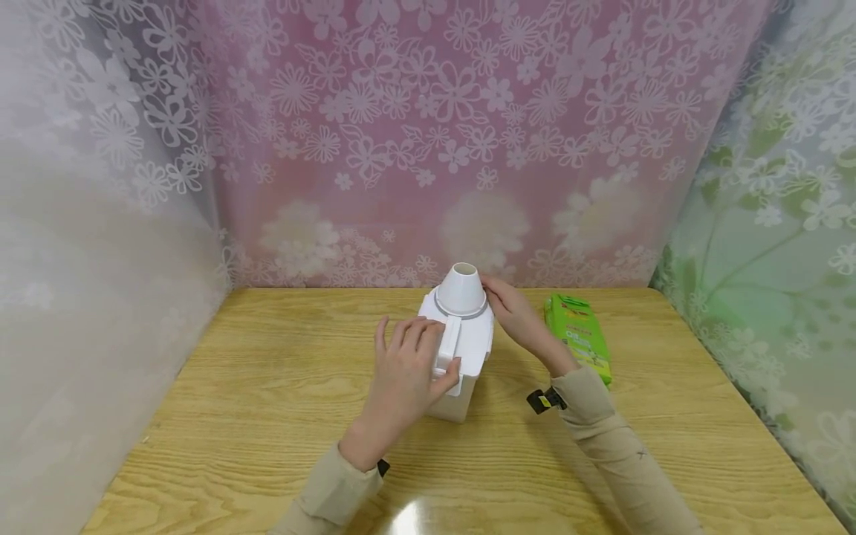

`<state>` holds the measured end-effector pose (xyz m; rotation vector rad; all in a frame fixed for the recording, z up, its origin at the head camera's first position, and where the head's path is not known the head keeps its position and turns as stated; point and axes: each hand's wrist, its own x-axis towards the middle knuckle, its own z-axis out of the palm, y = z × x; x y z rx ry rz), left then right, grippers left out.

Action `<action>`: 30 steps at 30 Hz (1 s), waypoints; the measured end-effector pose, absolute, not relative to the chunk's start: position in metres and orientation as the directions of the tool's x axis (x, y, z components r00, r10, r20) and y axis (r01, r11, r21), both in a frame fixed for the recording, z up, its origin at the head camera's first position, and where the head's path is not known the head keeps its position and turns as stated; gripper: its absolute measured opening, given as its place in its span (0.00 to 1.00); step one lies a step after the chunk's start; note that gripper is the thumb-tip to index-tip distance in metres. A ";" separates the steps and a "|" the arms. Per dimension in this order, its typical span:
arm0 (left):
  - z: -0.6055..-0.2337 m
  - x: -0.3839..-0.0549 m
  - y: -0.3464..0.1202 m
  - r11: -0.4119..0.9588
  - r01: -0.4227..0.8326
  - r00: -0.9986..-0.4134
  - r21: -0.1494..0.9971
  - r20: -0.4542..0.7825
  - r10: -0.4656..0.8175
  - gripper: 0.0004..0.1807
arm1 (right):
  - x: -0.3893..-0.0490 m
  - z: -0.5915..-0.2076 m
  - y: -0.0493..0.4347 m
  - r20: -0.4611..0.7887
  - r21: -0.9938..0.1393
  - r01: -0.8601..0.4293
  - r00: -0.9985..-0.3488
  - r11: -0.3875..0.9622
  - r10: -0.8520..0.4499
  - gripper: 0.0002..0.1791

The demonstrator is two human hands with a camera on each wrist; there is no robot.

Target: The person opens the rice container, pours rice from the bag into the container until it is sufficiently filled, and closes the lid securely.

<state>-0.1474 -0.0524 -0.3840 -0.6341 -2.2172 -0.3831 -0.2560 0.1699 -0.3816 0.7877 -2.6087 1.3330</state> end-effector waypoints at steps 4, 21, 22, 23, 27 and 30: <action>-0.382 -0.148 -0.056 0.824 0.561 -0.585 0.083 0.743 0.324 0.21 | -0.250 -0.383 0.174 0.347 -0.687 -0.504 -0.861 0.524 -0.373 0.23; -0.377 -0.155 -0.074 0.816 0.562 -0.616 0.138 0.728 0.301 0.17 | -0.219 -0.388 0.184 0.544 -0.452 -0.514 -0.806 0.729 -0.231 0.19; -0.377 -0.156 -0.075 0.815 0.561 -0.618 0.144 0.728 0.297 0.17 | -0.217 -0.388 0.184 0.555 -0.435 -0.515 -0.800 0.739 -0.230 0.19; -0.377 -0.157 -0.076 0.814 0.561 -0.621 0.152 0.728 0.292 0.17 | -0.214 -0.388 0.185 0.565 -0.422 -0.517 -0.792 0.744 -0.230 0.19; -0.379 -0.162 -0.082 0.818 0.547 -0.638 0.176 0.721 0.271 0.19 | -0.202 -0.388 0.186 0.608 -0.367 -0.533 -0.758 0.762 -0.237 0.17; -0.380 -0.166 -0.085 0.826 0.533 -0.649 0.184 0.714 0.261 0.19 | -0.193 -0.389 0.186 0.630 -0.348 -0.548 -0.737 0.761 -0.244 0.16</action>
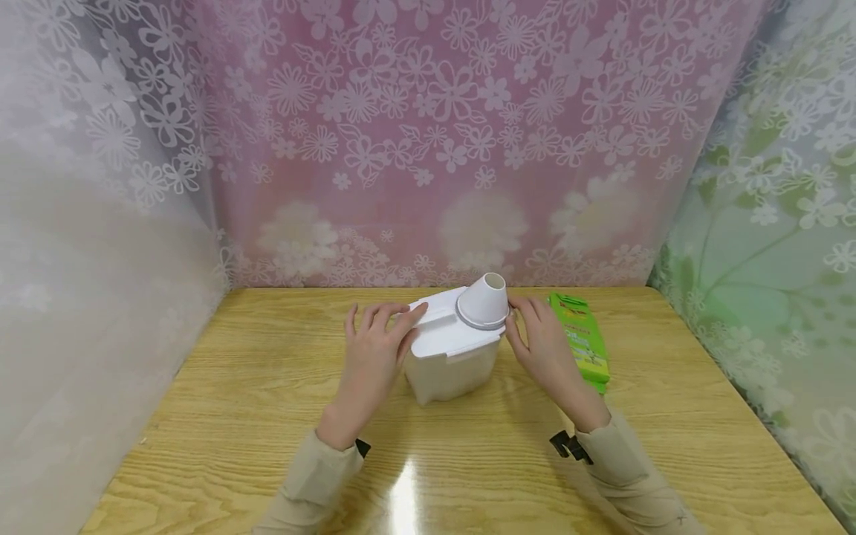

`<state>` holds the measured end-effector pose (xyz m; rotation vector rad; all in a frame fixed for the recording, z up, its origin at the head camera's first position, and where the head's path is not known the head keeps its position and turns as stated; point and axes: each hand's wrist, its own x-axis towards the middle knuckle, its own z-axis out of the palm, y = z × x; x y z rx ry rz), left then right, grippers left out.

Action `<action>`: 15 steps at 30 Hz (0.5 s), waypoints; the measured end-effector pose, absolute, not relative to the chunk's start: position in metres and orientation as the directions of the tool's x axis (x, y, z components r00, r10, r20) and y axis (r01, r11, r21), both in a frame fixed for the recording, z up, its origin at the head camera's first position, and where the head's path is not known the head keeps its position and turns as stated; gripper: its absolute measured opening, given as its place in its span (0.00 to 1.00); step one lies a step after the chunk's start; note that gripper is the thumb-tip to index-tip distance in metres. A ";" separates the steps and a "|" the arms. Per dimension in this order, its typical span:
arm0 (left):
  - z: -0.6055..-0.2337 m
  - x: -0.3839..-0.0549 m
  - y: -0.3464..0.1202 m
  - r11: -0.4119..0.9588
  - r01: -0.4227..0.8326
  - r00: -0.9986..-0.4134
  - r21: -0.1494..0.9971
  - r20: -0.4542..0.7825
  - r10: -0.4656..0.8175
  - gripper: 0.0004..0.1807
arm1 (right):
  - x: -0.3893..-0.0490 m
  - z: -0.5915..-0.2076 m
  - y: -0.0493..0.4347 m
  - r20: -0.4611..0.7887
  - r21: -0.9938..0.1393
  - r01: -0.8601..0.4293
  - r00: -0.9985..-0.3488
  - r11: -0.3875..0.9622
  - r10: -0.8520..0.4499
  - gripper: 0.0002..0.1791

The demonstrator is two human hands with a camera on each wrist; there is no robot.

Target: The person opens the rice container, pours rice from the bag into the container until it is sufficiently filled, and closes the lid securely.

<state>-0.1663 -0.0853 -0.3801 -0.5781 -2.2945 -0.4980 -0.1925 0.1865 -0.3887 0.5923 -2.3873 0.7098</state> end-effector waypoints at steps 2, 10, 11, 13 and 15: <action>-0.380 -0.168 -0.087 0.828 0.528 -0.656 0.187 0.709 0.259 0.20 | -0.186 -0.388 0.187 0.627 -0.348 -0.547 -0.740 0.761 -0.245 0.16; -0.380 -0.170 -0.092 0.812 0.534 -0.682 0.235 0.688 0.249 0.23 | -0.164 -0.390 0.188 0.671 -0.267 -0.572 -0.688 0.776 -0.276 0.17; -0.380 -0.170 -0.092 0.809 0.538 -0.680 0.238 0.690 0.249 0.24 | -0.162 -0.390 0.188 0.677 -0.256 -0.573 -0.681 0.778 -0.279 0.17; -0.380 -0.171 -0.092 0.805 0.544 -0.676 0.236 0.692 0.254 0.25 | -0.157 -0.390 0.189 0.686 -0.240 -0.577 -0.670 0.780 -0.284 0.16; -0.380 -0.171 -0.093 0.798 0.555 -0.671 0.236 0.693 0.262 0.25 | -0.153 -0.391 0.190 0.695 -0.230 -0.582 -0.659 0.780 -0.287 0.15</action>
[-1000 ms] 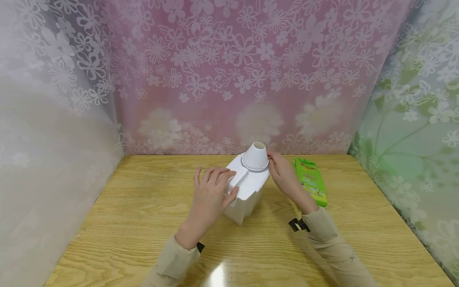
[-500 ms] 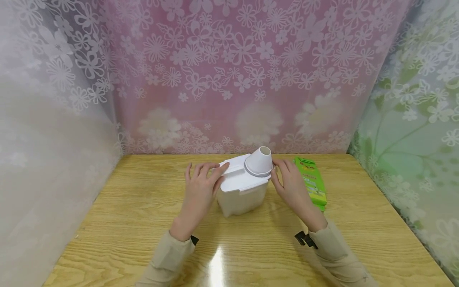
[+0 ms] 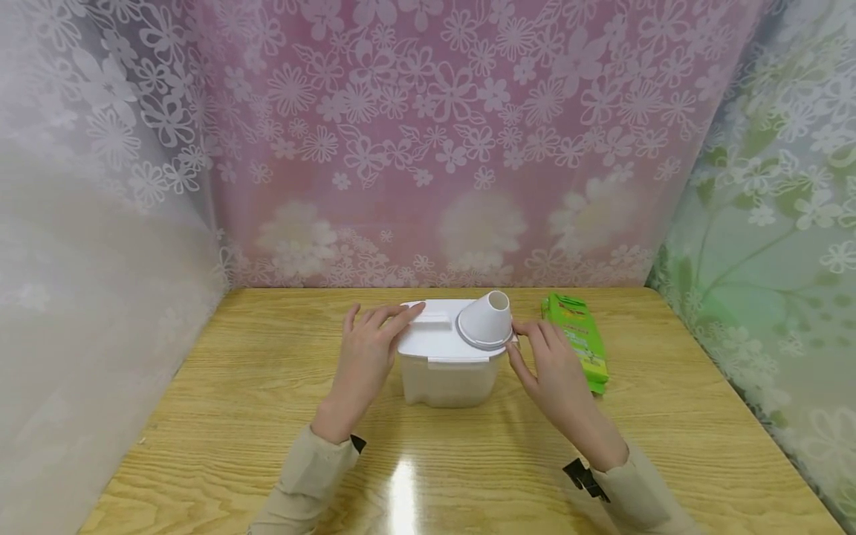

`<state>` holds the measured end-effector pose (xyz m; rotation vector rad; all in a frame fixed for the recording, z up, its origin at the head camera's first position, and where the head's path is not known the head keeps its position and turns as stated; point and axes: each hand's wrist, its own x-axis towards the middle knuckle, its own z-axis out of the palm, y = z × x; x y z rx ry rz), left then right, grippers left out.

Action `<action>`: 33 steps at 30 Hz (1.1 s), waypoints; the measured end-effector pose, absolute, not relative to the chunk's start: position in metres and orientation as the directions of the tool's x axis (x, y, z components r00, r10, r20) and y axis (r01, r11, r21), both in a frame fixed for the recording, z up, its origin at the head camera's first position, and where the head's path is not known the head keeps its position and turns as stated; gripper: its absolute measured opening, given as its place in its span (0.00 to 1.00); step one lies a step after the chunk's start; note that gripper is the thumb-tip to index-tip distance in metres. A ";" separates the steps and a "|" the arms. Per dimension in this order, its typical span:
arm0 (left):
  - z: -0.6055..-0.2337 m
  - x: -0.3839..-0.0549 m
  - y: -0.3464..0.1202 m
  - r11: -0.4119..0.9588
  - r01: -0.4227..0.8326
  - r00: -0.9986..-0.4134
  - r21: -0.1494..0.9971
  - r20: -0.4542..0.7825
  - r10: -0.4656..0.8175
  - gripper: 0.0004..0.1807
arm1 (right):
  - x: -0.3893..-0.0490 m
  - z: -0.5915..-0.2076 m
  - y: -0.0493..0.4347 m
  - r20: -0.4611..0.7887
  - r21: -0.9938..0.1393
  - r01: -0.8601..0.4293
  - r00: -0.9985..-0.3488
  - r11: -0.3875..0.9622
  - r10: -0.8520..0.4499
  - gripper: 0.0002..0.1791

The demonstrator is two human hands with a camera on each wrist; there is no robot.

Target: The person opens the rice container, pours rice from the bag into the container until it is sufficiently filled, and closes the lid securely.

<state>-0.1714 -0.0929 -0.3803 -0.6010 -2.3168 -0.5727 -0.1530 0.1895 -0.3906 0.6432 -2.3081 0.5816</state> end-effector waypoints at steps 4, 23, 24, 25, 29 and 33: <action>-0.380 -0.172 -0.094 0.782 0.573 -0.672 0.245 0.686 0.278 0.26 | -0.148 -0.390 0.192 0.702 -0.229 -0.595 -0.649 0.770 -0.293 0.12; -0.371 -0.166 -0.098 0.760 0.603 -0.685 0.244 0.646 0.337 0.22 | -0.169 -0.387 0.188 0.712 -0.004 -0.580 -0.574 0.815 -0.405 0.46; -0.370 -0.166 -0.099 0.760 0.604 -0.687 0.241 0.641 0.343 0.22 | -0.169 -0.387 0.188 0.714 0.001 -0.579 -0.570 0.815 -0.406 0.45; -0.369 -0.165 -0.100 0.759 0.605 -0.688 0.239 0.636 0.349 0.22 | -0.169 -0.388 0.188 0.715 0.005 -0.578 -0.569 0.816 -0.407 0.45; -0.363 -0.163 -0.106 0.772 0.587 -0.706 0.246 0.622 0.338 0.19 | -0.169 -0.388 0.188 0.710 0.010 -0.575 -0.572 0.818 -0.410 0.45; -0.356 -0.160 -0.113 0.787 0.549 -0.724 0.282 0.631 0.279 0.16 | -0.169 -0.389 0.188 0.708 0.009 -0.579 -0.572 0.815 -0.414 0.44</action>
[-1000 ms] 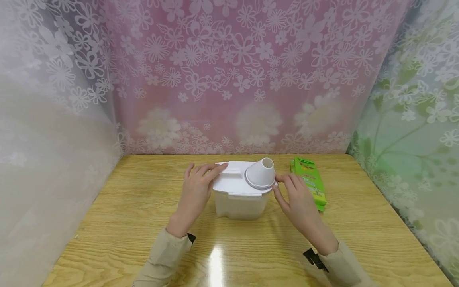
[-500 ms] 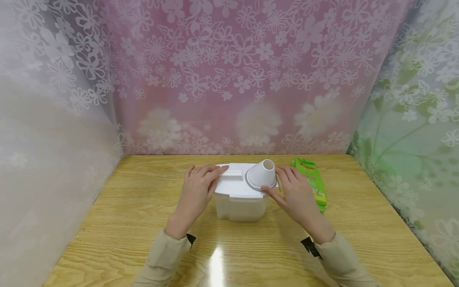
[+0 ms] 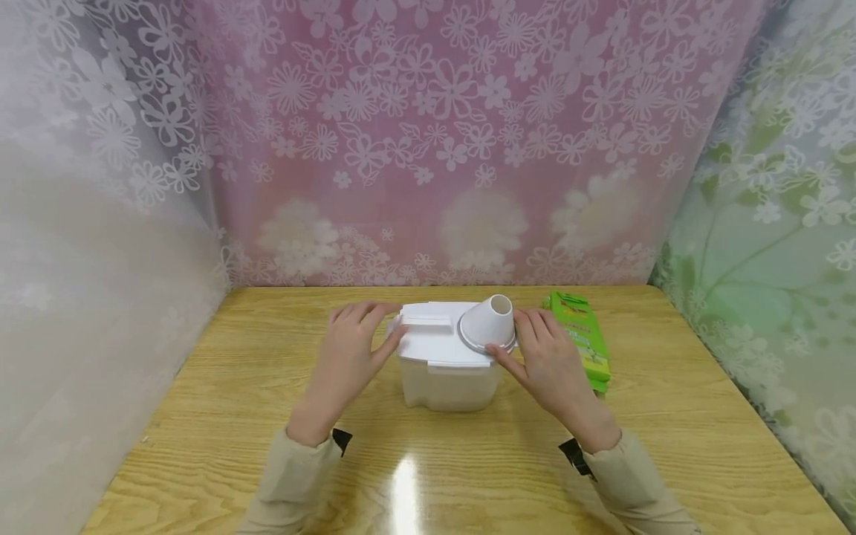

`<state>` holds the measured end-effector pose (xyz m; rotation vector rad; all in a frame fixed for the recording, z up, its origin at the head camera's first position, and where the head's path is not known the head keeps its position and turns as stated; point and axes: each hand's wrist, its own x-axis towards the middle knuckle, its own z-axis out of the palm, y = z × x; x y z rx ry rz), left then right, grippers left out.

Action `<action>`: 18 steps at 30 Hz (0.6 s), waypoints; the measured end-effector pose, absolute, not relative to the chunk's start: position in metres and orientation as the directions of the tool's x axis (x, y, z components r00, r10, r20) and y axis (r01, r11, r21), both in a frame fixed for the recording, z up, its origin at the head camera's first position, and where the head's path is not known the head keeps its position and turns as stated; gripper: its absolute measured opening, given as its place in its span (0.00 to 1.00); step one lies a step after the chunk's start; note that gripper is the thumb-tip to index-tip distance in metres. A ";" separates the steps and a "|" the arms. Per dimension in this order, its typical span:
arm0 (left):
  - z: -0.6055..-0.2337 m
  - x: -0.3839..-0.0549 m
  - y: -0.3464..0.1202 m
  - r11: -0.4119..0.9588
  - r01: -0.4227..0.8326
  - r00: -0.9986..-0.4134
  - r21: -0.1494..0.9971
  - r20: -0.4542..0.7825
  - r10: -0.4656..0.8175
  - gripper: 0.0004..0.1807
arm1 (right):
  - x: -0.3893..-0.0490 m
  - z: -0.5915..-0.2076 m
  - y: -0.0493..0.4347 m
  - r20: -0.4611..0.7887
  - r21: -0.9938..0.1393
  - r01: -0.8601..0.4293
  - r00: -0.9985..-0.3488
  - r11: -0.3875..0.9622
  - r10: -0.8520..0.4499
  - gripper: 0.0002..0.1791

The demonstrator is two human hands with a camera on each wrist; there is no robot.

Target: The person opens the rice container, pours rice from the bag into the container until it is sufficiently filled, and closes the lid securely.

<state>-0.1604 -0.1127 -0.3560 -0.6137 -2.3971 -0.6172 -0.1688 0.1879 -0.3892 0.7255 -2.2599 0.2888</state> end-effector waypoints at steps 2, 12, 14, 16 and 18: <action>-0.354 -0.159 -0.116 0.800 0.527 -0.729 0.288 0.637 0.251 0.14 | -0.169 -0.389 0.188 0.710 0.008 -0.582 -0.569 0.813 -0.415 0.43; -0.373 -0.153 -0.118 0.920 0.337 -0.845 0.199 0.495 0.202 0.23 | -0.170 -0.388 0.188 0.710 0.002 -0.587 -0.569 0.809 -0.415 0.43; -0.376 -0.154 -0.112 0.931 0.315 -0.868 0.186 0.454 0.203 0.26 | -0.170 -0.389 0.188 0.712 0.004 -0.585 -0.567 0.811 -0.413 0.43; -0.379 -0.155 -0.106 0.933 0.320 -0.867 0.163 0.448 0.218 0.28 | -0.170 -0.390 0.188 0.715 0.003 -0.585 -0.566 0.811 -0.410 0.43; -0.381 -0.157 -0.102 0.929 0.340 -0.851 0.148 0.468 0.237 0.27 | -0.170 -0.390 0.188 0.716 -0.002 -0.586 -0.566 0.810 -0.408 0.43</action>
